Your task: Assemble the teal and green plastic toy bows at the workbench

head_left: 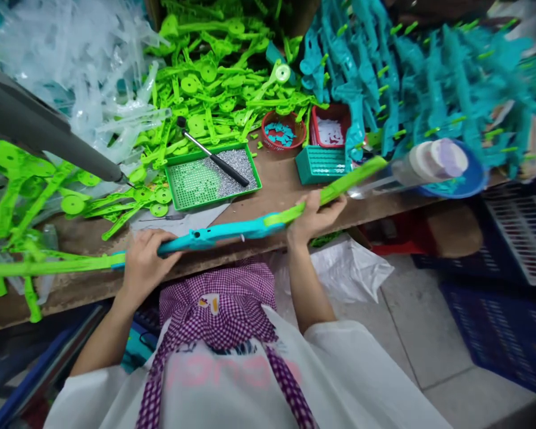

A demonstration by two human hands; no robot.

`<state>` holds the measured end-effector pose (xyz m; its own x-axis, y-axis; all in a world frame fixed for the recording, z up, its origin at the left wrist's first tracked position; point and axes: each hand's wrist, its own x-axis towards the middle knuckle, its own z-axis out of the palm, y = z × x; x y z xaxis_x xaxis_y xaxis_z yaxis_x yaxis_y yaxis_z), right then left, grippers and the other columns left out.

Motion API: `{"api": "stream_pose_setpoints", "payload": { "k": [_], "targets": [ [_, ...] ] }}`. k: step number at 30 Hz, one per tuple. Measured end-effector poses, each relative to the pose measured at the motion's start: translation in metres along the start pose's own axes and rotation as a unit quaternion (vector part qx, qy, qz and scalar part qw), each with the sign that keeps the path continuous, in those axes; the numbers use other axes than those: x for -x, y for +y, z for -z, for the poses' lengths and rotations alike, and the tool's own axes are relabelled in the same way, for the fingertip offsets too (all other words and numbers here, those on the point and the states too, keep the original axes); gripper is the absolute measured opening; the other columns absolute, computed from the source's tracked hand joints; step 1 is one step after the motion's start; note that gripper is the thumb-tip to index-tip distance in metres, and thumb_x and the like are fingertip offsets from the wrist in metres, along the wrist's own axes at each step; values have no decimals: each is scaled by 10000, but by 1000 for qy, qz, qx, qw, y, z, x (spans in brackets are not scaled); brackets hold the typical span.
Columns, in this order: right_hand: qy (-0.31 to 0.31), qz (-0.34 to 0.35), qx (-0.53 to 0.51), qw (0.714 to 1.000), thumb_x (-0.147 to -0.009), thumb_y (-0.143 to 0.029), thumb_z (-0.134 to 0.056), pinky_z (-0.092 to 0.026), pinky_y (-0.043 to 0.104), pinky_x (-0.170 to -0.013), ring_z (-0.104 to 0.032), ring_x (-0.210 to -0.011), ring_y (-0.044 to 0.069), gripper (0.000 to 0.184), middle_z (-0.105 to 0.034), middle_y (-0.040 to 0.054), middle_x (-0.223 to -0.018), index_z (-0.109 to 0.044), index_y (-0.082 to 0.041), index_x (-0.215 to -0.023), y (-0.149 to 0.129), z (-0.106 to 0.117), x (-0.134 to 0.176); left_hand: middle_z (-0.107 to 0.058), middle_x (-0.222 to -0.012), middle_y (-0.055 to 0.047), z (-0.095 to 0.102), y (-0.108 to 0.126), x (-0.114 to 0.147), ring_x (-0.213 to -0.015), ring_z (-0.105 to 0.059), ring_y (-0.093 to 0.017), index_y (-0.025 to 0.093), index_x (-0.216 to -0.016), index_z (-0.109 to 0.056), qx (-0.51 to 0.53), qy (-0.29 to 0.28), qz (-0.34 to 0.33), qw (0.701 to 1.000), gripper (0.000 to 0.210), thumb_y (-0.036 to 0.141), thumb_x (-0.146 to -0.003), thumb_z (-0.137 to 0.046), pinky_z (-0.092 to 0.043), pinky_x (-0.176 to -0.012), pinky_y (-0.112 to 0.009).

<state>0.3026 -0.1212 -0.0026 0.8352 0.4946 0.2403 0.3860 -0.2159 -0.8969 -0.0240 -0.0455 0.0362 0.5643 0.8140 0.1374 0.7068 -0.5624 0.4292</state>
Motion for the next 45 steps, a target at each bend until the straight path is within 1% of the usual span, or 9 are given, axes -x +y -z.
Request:
{"api": "stream_pose_setpoints", "payload": {
  "k": [3,19,21,24,27,31,37,41,45],
  "targets": [
    [93,-10,-69,993,-903,-509,-366,-547,392,-830,-651,-790,179,319,-507,44,-925,-387,-262,-1105,-5,-14,1,-668,-963,-89,-5,3,0,-948,-603,-277,218,-941,-640,-79,25,-6,997,153,349,-872,-603,-463,-879,-404],
    [-63,-217,-274,935,-738,-607,-583,-564,319,-778,-689,-962,176,448,-665,57,-1043,-414,-258,-962,35,-7,20,-701,-1168,-132,-35,-27,10,-1041,-658,-284,227,-1208,-671,-88,-56,-55,993,330,303,-938,-497,-422,-899,-422],
    [-135,-281,-250,917,-711,-699,-589,-558,287,-638,-685,-736,162,510,-680,49,-840,-506,-223,-875,36,8,23,-682,-1204,-136,-40,-25,15,-1081,-635,-288,229,-1235,-646,-79,-60,-51,994,339,325,-936,-520,-411,-932,-431],
    [-400,-336,-109,846,-689,-768,-594,-421,258,-396,-538,-416,133,575,-577,20,-510,-568,-193,-677,23,43,30,-677,-1193,-129,-45,-19,21,-1105,-613,-287,233,-1232,-635,-72,-64,-33,995,335,320,-915,-570,-403,-941,-423],
    [-508,-218,-54,831,-777,-680,-591,-422,267,-437,-529,-438,128,488,-588,7,-536,-571,-206,-665,-13,54,32,-672,-1181,-123,-47,-12,21,-1110,-598,-290,239,-1246,-619,-65,-76,-12,995,362,322,-894,-613,-395,-935,-417],
    [-328,86,12,941,-943,-474,-471,-487,330,-795,-620,-817,174,319,-653,50,-836,-579,-200,-822,-68,-22,3,-645,-1233,-120,-43,-7,11,-1146,-571,-297,247,-1359,-528,-50,-104,-16,993,511,405,-885,-635,-347,-1004,-434],
    [-383,207,313,844,-945,-240,-470,-432,456,-922,-559,-1134,323,292,-598,195,-1226,-531,-123,-1206,-73,-151,-44,-625,-1097,-114,-45,3,-3,-981,-607,-276,245,-1515,-328,-81,-184,-73,977,643,435,-935,-534,-437,-855,-371],
    [-386,211,316,840,-972,-201,-364,-441,456,-896,-594,-1070,316,305,-603,190,-1218,-511,-116,-1225,-73,-146,-46,-588,-1098,-132,-48,11,-7,-984,-601,-280,216,-1548,-229,-116,-220,-102,963,688,460,-953,-475,-465,-827,-358],
    [-371,164,178,897,-979,-341,-411,-458,377,-838,-612,-906,232,318,-635,85,-995,-485,-179,-1242,-76,-87,-40,-581,-1134,-161,-47,13,-13,-1010,-614,-299,183,-1560,-159,-94,-264,-114,953,742,465,-950,-473,-488,-822,-367]
  ]
}}
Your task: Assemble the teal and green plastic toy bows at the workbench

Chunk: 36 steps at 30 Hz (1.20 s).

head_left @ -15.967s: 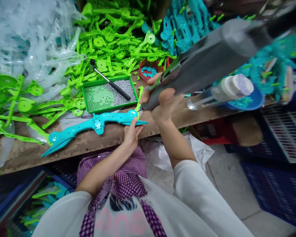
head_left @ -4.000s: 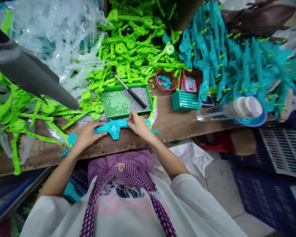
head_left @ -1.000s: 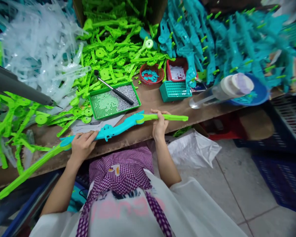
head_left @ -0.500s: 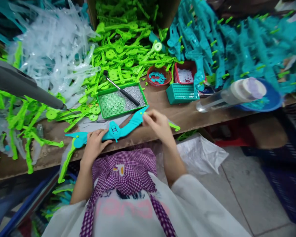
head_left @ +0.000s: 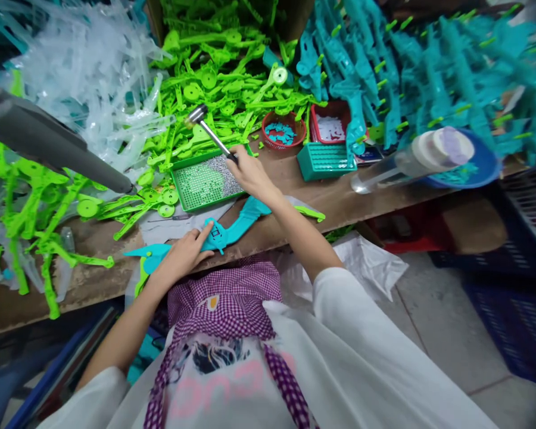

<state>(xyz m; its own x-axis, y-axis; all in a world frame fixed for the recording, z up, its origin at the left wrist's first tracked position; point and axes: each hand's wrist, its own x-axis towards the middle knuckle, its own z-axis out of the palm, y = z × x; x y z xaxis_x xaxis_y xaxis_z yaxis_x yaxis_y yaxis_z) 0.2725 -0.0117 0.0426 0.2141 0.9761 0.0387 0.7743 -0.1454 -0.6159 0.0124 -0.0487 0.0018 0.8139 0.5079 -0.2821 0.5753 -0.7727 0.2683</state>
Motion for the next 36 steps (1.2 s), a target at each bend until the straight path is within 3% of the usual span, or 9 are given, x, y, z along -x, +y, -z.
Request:
{"api": "stream_pose_setpoints", "payload": {
  "k": [3,5,9,11,13,18,23,27,36],
  "targets": [
    [54,-15,-175,983,-968,-488,-413,-472,301,-689,-564,-683,153,414,-574,-8,-786,-432,-258,-1312,21,22,59,-592,-1164,-175,1,-4,-3,-1013,-636,-301,188,-1558,-166,34,-7,-25,999,720,460,-957,-456,-502,-826,-370],
    [74,-50,-261,961,-965,-524,-389,-452,277,-592,-513,-579,123,402,-536,-26,-740,-475,-268,-1262,41,25,102,-599,-1194,-186,1,-8,-4,-1031,-645,-310,184,-1559,-158,36,-13,-38,999,710,469,-966,-423,-507,-850,-389],
    [97,-165,-359,914,-900,-576,-501,-309,228,-409,-356,-433,79,355,-397,-75,-606,-557,-246,-1021,73,3,178,-561,-1335,-195,0,-14,-9,-1153,-613,-333,178,-1562,-114,49,-35,-44,997,761,523,-954,-416,-494,-939,-426],
    [80,-211,-417,880,-892,-599,-497,-256,223,-368,-290,-390,70,367,-340,-97,-569,-536,-248,-993,77,-15,203,-523,-1410,-172,1,-15,-11,-1216,-584,-331,205,-1561,-120,69,-38,-34,996,787,548,-934,-451,-490,-967,-425],
    [68,-220,-431,872,-893,-600,-495,-266,221,-379,-310,-395,69,371,-363,-96,-566,-538,-241,-976,74,-32,216,-499,-1451,-148,2,-14,-11,-1250,-565,-330,227,-1556,-148,82,-35,-19,996,799,556,-914,-491,-485,-988,-428],
    [45,-193,-359,912,-906,-573,-480,-321,232,-460,-398,-473,87,385,-442,-63,-588,-602,-210,-946,61,-49,213,-459,-1500,-119,0,-13,-10,-1287,-540,-317,269,-1543,-200,105,-18,-7,994,795,560,-890,-547,-469,-1018,-426],
    [90,-144,-211,963,-907,-518,-488,-391,262,-584,-489,-596,128,361,-610,-3,-730,-637,-199,-988,58,-44,197,-528,-1420,-145,-5,-13,-5,-1217,-586,-306,234,-1519,-258,103,14,-9,995,777,514,-879,-599,-484,-980,-413],
    [93,-133,-174,971,-919,-503,-470,-400,268,-599,-521,-635,147,367,-660,17,-797,-646,-197,-1019,55,-46,191,-597,-1245,-130,-6,-10,-3,-1096,-629,-279,243,-1409,-455,59,15,-40,997,529,486,-941,-502,-505,-913,-392],
    [95,-121,-160,975,-925,-517,-458,-440,291,-670,-562,-685,163,393,-686,26,-852,-650,-199,-1053,50,-45,182,-602,-1223,-123,-2,-16,-12,-1049,-642,-269,261,-1459,-400,64,-23,-80,994,568,491,-947,-492,-501,-909,-389]
  ]
}}
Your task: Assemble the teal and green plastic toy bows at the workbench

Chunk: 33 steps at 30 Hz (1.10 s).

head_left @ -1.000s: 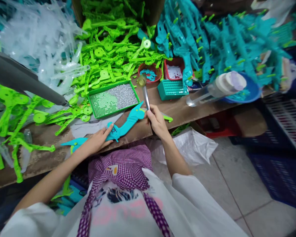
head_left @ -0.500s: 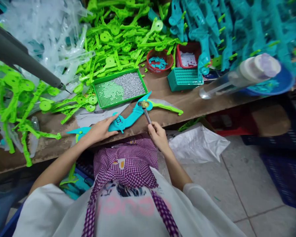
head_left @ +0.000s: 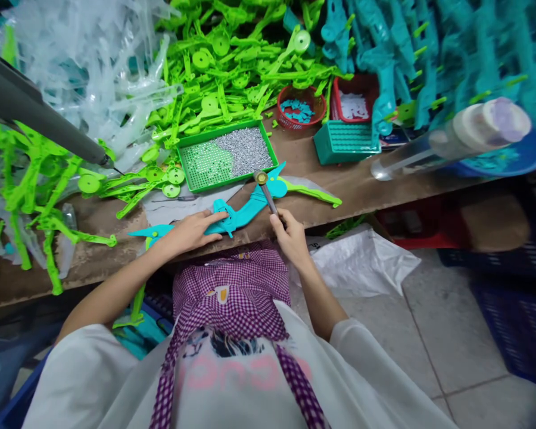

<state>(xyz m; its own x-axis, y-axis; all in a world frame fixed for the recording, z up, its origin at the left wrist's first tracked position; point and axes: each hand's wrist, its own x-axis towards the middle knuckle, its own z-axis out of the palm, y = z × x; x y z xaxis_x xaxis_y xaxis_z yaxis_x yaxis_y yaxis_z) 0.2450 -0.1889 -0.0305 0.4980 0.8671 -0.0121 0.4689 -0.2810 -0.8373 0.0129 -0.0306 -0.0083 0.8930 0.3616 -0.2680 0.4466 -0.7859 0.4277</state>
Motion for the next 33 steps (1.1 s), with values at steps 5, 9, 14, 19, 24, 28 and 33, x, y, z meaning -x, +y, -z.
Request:
{"api": "stream_pose_setpoints", "payload": {
  "k": [5,9,14,19,24,28,33],
  "targets": [
    [5,0,16,1000,-913,-524,-474,-456,302,-672,-581,-686,172,397,-706,35,-865,-656,-200,-1051,1,5,-2,-571,-1334,-149,-4,-7,2,-1122,-614,-286,235,-1488,-305,22,29,-3,999,690,506,-908,-564,-501,-916,-400],
    [6,7,25,1000,-911,-529,-480,-474,314,-706,-609,-702,176,399,-720,43,-890,-653,-202,-1061,6,6,-2,-563,-1309,-148,-2,-2,4,-1070,-627,-278,260,-1458,-374,-17,11,3,1000,570,467,-945,-509,-508,-864,-380],
    [-2,11,28,1000,-913,-526,-477,-483,316,-690,-618,-693,179,417,-727,48,-902,-619,-205,-1137,6,3,-2,-578,-1234,-126,3,7,4,-1008,-641,-265,295,-1483,-350,-41,-10,25,999,568,456,-956,-492,-513,-780,-327],
    [4,55,92,994,-910,-485,-515,-478,338,-735,-652,-781,209,341,-731,57,-942,-623,-230,-1108,-10,13,-19,-599,-1253,-165,0,2,-1,-1060,-640,-303,206,-1464,-313,-8,-2,18,1000,657,476,-918,-558,-513,-838,-371],
    [35,135,248,959,-913,-441,-525,-434,346,-704,-629,-850,253,268,-715,84,-931,-648,-219,-1000,-22,15,-84,-605,-1269,-210,-7,-2,-2,-1089,-642,-348,158,-1373,-358,26,33,30,999,731,636,-857,-557,-526,-809,-398],
    [14,196,294,935,-933,-439,-487,-428,364,-718,-581,-917,269,275,-689,101,-962,-645,-217,-962,-21,0,-138,-626,-1253,-178,-7,3,3,-1050,-659,-316,186,-1330,-392,28,42,61,997,568,605,-947,-399,-524,-771,-387],
    [-13,236,325,916,-931,-452,-491,-421,407,-782,-538,-960,282,299,-636,120,-973,-652,-203,-888,-19,-15,-166,-624,-1207,-166,-6,11,5,-1047,-631,-288,171,-1289,-454,-3,72,34,997,474,515,-963,-442,-501,-865,-399]
  ]
}}
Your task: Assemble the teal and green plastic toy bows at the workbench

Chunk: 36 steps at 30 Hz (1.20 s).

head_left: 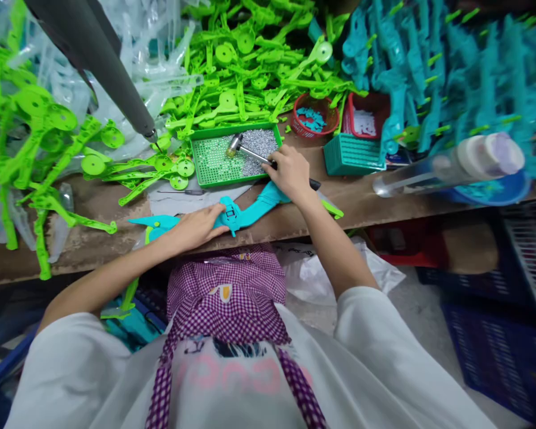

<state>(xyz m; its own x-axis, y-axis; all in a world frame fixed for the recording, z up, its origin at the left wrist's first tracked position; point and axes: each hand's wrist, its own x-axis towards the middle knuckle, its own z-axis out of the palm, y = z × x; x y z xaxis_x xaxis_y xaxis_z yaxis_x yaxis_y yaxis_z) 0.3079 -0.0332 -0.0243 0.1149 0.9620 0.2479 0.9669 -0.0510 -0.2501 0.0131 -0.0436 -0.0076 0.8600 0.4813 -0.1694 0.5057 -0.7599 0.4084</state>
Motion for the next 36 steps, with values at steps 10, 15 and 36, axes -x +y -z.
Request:
{"api": "stream_pose_setpoints", "payload": {
  "k": [10,15,36],
  "targets": [
    [39,17,-74,996,-968,-493,-415,-411,399,-853,-583,-1003,261,357,-645,92,-1030,-627,-219,-1053,-33,17,27,-622,-1142,-122,48,-64,29,-1113,-563,-289,199,-1129,-608,-45,195,109,974,313,412,-966,-447,-444,-962,-456],
    [43,8,-111,993,-969,-367,-437,-426,405,-858,-606,-984,248,255,-671,79,-992,-650,-228,-982,-53,11,40,-637,-1079,-103,55,-71,33,-1065,-577,-271,197,-1095,-632,-42,174,105,978,310,405,-957,-450,-450,-935,-417],
    [76,5,-159,984,-958,-358,-473,-502,409,-861,-637,-950,228,248,-682,79,-981,-681,-229,-991,-60,22,73,-605,-1182,-132,43,-121,38,-1048,-606,-299,195,-1194,-613,-85,187,212,955,358,369,-899,-508,-484,-877,-407]
  ]
}}
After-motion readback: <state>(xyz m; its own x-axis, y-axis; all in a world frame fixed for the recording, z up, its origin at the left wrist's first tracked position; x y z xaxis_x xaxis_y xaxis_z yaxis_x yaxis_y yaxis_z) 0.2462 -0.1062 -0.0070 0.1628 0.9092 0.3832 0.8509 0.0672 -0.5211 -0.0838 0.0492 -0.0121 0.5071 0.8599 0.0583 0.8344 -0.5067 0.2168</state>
